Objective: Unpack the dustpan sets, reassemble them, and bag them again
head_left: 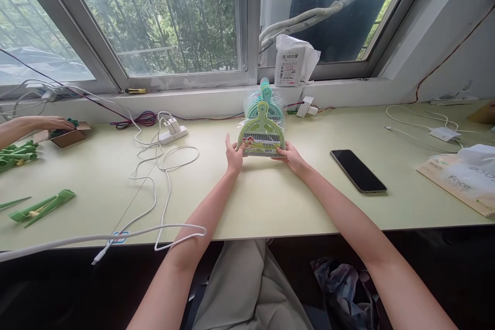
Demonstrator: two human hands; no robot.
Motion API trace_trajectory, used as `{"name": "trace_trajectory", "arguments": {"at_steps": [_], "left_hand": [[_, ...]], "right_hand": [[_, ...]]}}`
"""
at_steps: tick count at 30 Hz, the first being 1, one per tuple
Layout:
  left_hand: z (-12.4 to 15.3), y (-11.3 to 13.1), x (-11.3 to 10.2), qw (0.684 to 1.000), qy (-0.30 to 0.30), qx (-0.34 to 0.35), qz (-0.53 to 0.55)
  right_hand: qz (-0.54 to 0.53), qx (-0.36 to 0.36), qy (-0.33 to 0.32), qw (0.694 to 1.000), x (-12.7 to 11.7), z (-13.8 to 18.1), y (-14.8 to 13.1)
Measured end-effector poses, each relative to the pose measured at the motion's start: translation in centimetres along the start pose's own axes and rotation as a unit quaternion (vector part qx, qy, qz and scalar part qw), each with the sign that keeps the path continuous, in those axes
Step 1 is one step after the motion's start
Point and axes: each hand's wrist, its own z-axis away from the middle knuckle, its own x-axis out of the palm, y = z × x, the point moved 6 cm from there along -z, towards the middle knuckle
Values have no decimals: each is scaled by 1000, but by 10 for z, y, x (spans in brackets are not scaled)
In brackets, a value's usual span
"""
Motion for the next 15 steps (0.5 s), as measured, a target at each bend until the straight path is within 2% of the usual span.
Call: {"name": "trace_trajectory", "arguments": {"at_steps": [3, 6, 8, 12, 15], "left_hand": [[-11, -16, 2, 996, -63, -66, 8], [-17, -28, 1, 992, -75, -104, 15], [-17, -31, 3, 990, -83, -114, 26], [-14, -33, 11, 981, -147, -125, 28], [-13, -30, 11, 983, -148, -109, 16]], "right_hand": [[8, 10, 8, 1000, -3, 0, 1], [24, 12, 10, 1000, -7, -2, 2], [31, 14, 15, 999, -10, -3, 2], [45, 21, 20, 999, -12, -3, 1], [57, 20, 12, 998, -10, -1, 0]]}}
